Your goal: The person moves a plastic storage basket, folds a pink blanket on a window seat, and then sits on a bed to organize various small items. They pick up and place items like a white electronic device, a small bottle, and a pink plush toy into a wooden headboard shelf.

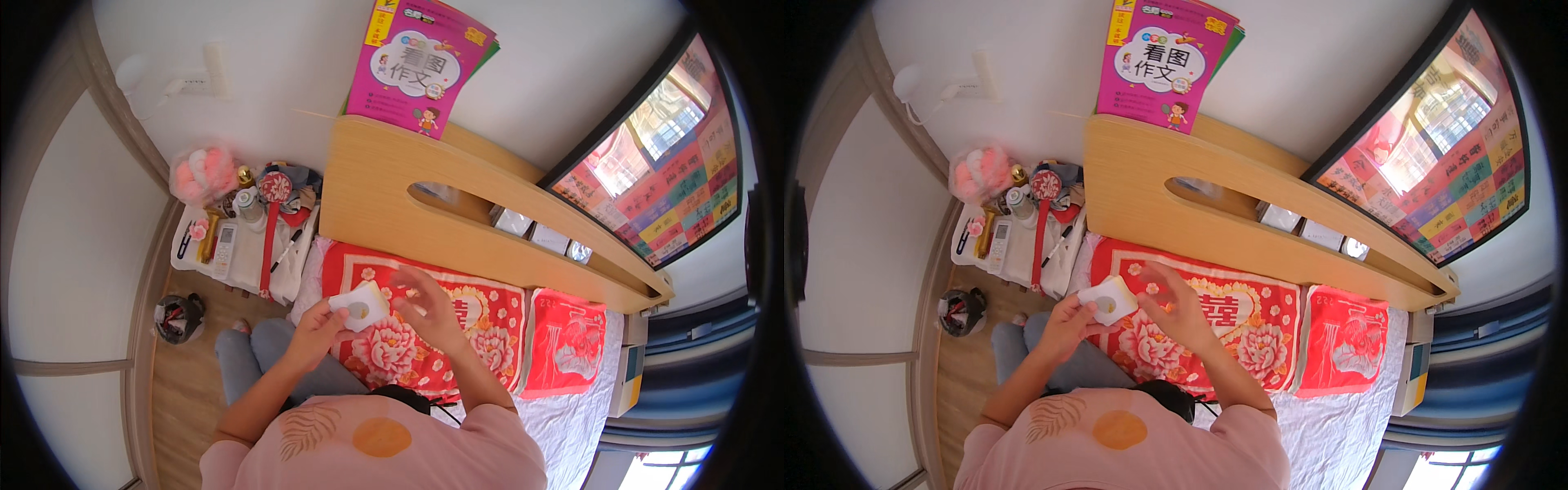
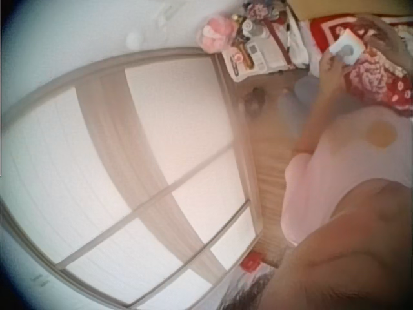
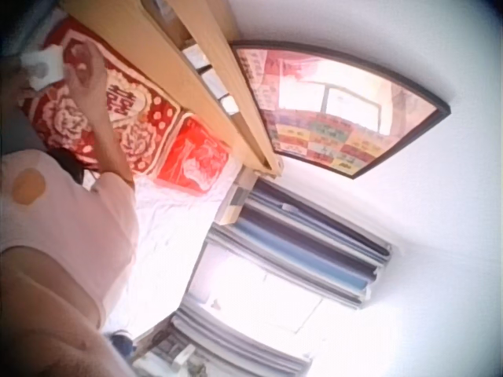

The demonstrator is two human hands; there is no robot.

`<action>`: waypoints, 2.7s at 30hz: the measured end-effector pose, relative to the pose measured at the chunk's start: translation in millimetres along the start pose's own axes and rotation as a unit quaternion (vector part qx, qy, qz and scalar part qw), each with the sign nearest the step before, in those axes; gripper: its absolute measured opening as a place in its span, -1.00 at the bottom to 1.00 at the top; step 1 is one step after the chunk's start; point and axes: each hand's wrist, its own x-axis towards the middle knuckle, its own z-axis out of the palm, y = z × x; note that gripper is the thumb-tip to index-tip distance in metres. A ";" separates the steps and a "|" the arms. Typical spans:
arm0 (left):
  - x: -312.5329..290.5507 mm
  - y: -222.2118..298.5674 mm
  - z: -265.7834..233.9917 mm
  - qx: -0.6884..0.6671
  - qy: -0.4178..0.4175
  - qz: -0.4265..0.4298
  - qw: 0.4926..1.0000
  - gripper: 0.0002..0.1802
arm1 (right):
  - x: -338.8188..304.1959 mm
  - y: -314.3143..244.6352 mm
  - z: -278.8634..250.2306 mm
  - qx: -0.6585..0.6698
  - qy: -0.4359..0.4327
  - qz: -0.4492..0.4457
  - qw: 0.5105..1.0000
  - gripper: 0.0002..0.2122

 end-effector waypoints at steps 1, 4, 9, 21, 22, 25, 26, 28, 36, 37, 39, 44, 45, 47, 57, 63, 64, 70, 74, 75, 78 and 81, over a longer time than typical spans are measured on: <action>1.6 -6.4 -4.5 0.035 -0.014 -0.009 0.999 -0.72 | -3.0 2.4 -1.6 0.023 -0.048 0.045 0.998 -0.67; 7.3 -22.2 -7.2 0.154 -0.053 0.046 0.986 -0.74 | -11.0 23.9 -4.5 0.031 -0.154 0.083 0.984 -0.70; 10.7 -27.9 3.5 0.238 -0.018 0.044 0.970 -0.81 | -21.0 36.6 -4.0 -0.046 -0.121 0.072 0.989 -0.75; 20.0 -54.6 16.3 0.164 0.046 -0.015 0.985 -0.69 | -29.8 60.9 -41.7 -0.088 0.040 0.060 0.994 -0.85; 16.4 -55.5 9.7 0.178 0.029 0.002 0.984 -0.66 | -22.5 70.5 -66.3 -0.089 0.079 0.064 0.991 -0.85; 2.7 -62.8 -20.8 0.211 0.025 0.008 0.977 -0.67 | 7.1 113.6 -157.4 0.078 0.212 -0.022 0.974 -0.83; -1.5 -64.8 -29.3 0.209 0.039 -0.013 0.977 -0.69 | 15.6 125.5 -189.8 0.042 0.228 -0.055 0.971 -0.81; -14.0 -69.0 -53.6 0.211 0.071 -0.041 0.974 -0.72 | 32.4 139.6 -234.1 -0.016 0.245 -0.064 0.967 -0.78; -71.7 -92.1 -127.5 0.143 0.219 -0.014 0.965 -0.79 | 72.4 175.3 -286.1 -0.169 0.235 0.039 0.956 -0.78; -81.4 -93.3 -132.8 0.165 0.236 -0.022 0.957 -0.80 | 75.1 171.6 -284.1 -0.231 0.230 0.032 0.945 -0.77; -99.0 -97.1 -142.2 0.208 0.264 -0.042 0.941 -0.82 | 75.9 162.4 -282.7 -0.354 0.223 0.016 0.908 -0.75; -127.2 -111.7 -157.4 0.202 0.282 -0.085 0.934 -0.80 | 77.4 160.2 -274.9 -0.394 0.243 -0.049 0.885 -0.66; -127.9 -110.9 -155.5 0.206 0.282 -0.099 0.932 -0.80 | 75.9 159.2 -273.3 -0.411 0.265 -0.049 0.871 -0.64; -127.8 -109.0 -149.4 0.193 0.286 -0.103 0.933 -0.80 | 75.0 172.1 -279.9 -0.471 0.316 -0.137 0.812 -0.60; -135.6 -112.4 -167.9 0.220 0.271 -0.086 0.933 -0.81 | 81.1 187.5 -272.0 -0.463 0.300 -0.003 0.834 -0.63; -143.2 -110.7 -160.8 0.187 0.268 -0.093 0.940 -0.79 | 77.6 186.8 -277.6 -0.442 0.309 0.041 0.841 -0.59; -145.5 -113.4 -163.1 0.188 0.272 -0.096 0.939 -0.79 | 77.8 186.6 -278.6 -0.455 0.316 0.011 0.832 -0.58; -148.8 -120.1 -185.1 0.229 0.324 -0.042 0.917 -0.82 | 67.0 187.3 -263.8 -0.548 0.388 -0.199 0.714 -0.68; -147.8 -87.2 -204.5 0.342 0.418 -0.038 0.841 -0.84 | 48.5 136.5 -157.5 -0.483 0.274 -0.036 0.831 -0.83; -138.4 -74.6 -212.5 0.367 0.421 0.008 0.830 -0.83 | 45.8 137.3 -131.3 -0.441 0.221 0.000 0.870 -0.85; -102.5 -39.8 -236.4 0.446 0.440 0.116 0.771 -0.74 | 41.5 147.3 -37.4 -0.321 -0.007 0.023 0.947 -0.87; -51.2 -21.2 -275.6 0.547 0.455 0.149 0.687 -0.54 | 33.1 135.8 62.7 -0.279 -0.219 -0.010 0.935 -0.83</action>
